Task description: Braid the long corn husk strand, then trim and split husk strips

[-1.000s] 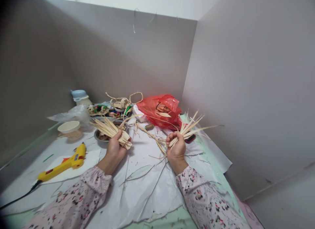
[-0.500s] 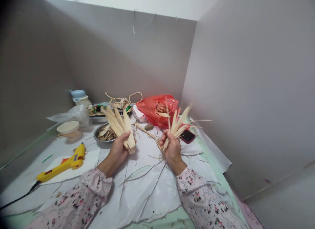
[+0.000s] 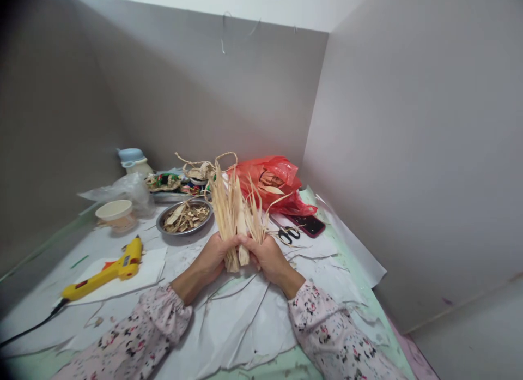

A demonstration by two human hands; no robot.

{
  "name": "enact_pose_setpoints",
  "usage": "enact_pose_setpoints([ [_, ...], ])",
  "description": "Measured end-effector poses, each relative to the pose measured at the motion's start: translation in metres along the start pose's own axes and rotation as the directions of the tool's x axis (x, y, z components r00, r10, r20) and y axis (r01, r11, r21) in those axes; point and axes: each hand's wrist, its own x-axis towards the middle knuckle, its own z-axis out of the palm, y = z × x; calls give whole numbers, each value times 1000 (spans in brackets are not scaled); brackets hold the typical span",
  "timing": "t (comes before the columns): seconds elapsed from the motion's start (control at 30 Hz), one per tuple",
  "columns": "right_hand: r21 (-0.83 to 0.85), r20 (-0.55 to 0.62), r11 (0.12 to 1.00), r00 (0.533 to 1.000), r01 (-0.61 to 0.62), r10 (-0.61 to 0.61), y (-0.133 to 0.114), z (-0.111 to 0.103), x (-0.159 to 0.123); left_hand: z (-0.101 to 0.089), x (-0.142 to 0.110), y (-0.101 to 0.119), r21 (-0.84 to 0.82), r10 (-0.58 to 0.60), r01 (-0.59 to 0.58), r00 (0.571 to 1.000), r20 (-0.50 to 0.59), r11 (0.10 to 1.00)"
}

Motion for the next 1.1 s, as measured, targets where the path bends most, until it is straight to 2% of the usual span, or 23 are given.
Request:
enact_pose_setpoints([
  [0.23,115,107,993,994,-38,26,-6,0,-2,-3,0,-3,16,-86,85,993,83,996],
  [0.43,54,82,997,996,-50,45,-6,-3,-2,-9,2,-3,74,-78,74,996,52,994],
  [0.6,74,121,996,992,-43,34,-8,-4,-3,-9,0,-1,89,-93,82,988,127,993],
  [0.77,177,140,983,990,-58,33,-11,-3,-5,-7,-1,-1,21,-114,112,977,182,994],
  [0.83,260,97,963,994,-73,49,-12,-3,-3,-8,0,-1,-15,-106,109,985,136,994],
  [0.93,412,-54,910,996,-37,65,-14,-8,2,-11,5,2,-123,-42,41,999,-7,992],
  [1.03,550,-206,829,978,102,17,-16,-18,8,-17,12,11,-273,-2,-38,990,-143,961],
  [1.1,581,-320,786,947,212,-18,-16,-27,11,-22,16,19,-366,17,-101,974,-225,925],
])
